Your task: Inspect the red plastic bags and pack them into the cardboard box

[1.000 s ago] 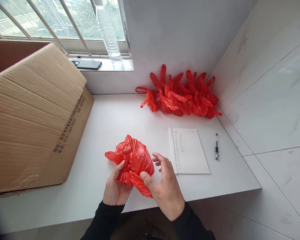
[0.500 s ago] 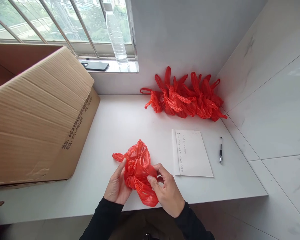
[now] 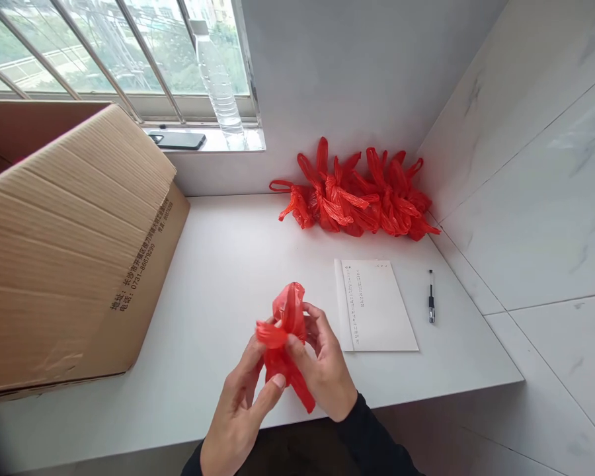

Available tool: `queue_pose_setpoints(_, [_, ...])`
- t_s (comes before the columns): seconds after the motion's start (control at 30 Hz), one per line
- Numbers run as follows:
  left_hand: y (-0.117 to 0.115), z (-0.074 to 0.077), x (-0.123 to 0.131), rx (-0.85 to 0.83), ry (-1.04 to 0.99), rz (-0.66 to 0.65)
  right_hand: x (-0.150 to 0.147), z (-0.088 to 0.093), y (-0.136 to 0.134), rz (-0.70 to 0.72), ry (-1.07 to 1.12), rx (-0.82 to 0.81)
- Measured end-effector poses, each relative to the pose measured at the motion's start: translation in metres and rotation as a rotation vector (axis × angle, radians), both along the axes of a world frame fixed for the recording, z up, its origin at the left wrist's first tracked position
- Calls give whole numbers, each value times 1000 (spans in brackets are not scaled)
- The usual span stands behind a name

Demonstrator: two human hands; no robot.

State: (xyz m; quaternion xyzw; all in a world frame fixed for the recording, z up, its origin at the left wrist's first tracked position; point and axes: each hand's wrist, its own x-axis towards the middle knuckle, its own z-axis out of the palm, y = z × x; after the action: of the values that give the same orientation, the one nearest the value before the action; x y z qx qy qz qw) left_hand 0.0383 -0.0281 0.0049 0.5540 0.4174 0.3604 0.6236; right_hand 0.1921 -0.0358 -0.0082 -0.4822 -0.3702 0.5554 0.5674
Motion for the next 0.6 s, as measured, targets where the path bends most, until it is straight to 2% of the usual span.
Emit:
queue_pose_setpoints(0.07, [3, -1, -4, 14, -26, 45, 6, -3, 3, -45, 166, -48])
queue_pose_setpoints(0.17, [14, -10, -10, -119, -78, 260, 14, -8, 5, -37, 416, -134])
queue_pose_setpoints(0.2, [18, -14, -10, -214, -111, 268, 15, -9, 5, -26, 463, -152])
queue_pose_setpoints(0.27, [25, -19, -7, -421, -219, 115, 16, -8, 5, -13, 502, -161])
queue_pose_setpoints(0.33, [29, -21, -1, -517, -313, -57, 16, -5, 7, -1, 495, -178])
queue_pose_setpoints(0.37, [31, -21, 3, -503, -328, -85, 16, -3, 8, 4, 471, -194])
queue_pose_setpoints(0.5, [36, -19, 15, -354, -269, 26, 19, 0, 12, -11, 225, -212])
queue_pose_setpoints(0.6, [39, -19, 18, -358, -267, 93, 22, -2, 11, -97, 35, -161])
